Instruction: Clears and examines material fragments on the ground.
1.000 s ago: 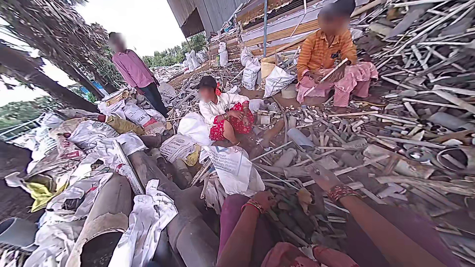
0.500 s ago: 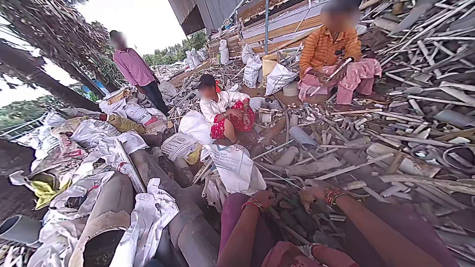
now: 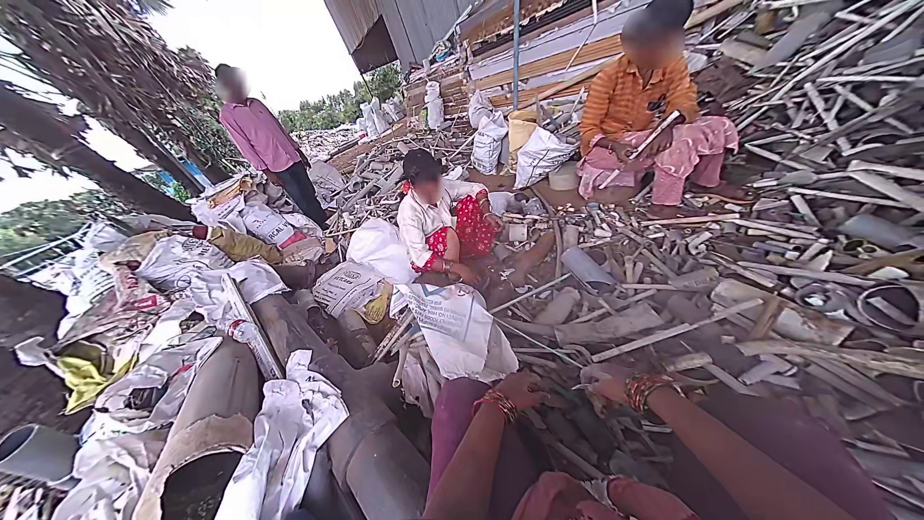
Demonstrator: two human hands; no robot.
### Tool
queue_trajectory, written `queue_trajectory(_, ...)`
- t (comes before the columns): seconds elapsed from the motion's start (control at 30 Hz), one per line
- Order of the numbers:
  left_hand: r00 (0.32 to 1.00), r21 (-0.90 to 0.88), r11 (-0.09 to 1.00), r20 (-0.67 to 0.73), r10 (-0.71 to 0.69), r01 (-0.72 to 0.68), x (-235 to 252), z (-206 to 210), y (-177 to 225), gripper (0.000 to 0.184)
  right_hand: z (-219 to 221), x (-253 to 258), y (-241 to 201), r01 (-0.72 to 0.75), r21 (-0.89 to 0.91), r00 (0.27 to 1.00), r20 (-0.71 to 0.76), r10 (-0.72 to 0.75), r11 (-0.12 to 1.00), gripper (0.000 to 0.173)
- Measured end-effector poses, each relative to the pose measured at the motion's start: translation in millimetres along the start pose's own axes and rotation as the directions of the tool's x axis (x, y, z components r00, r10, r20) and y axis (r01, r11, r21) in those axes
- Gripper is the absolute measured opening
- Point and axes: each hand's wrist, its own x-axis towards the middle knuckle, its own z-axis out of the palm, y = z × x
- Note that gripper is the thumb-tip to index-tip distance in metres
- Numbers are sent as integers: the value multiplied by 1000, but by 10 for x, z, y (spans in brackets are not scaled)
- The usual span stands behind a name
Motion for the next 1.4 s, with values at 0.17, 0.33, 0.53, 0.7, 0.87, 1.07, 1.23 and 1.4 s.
queue_trajectory(0.17, 991, -101, 988, 50, 121, -116, -14, 52, 19, 35, 96, 48, -75, 83, -51, 995, 66, -80, 995, 31)
queue_trajectory(0.33, 985, -102, 983, 64, 158, -151, 13, 46, -29, 32, 162, 104, -98, 128, -99, 990, 73, -121, 987, 32)
queue_trajectory(0.53, 988, -48, 990, 72, 139, -136, -15, 20, -7, 35, 155, 92, -142, 139, -103, 989, 62, -133, 985, 32)
queue_trajectory(0.7, 982, -32, 985, 74, 174, -172, 4, 15, -41, 30, 152, 54, -151, 135, -84, 990, 51, -131, 987, 33)
queue_trajectory(0.87, 983, -31, 985, 58, 173, -172, -12, 13, -35, 29, 152, 52, -146, 143, -81, 989, 43, -140, 986, 33)
queue_trajectory(1.07, 987, 13, 988, 51, 151, -152, -21, 2, 5, 30, 167, 42, -162, 143, -50, 989, 35, -141, 989, 32)
queue_trajectory(1.23, 986, 39, 986, 49, 162, -164, -11, -18, -10, 29, 159, 8, -197, 136, -31, 990, 46, -135, 990, 32)
queue_trajectory(1.4, 989, 24, 989, 42, 144, -145, -11, -21, -9, 30, 165, 10, -209, 139, -21, 990, 36, -138, 990, 32)
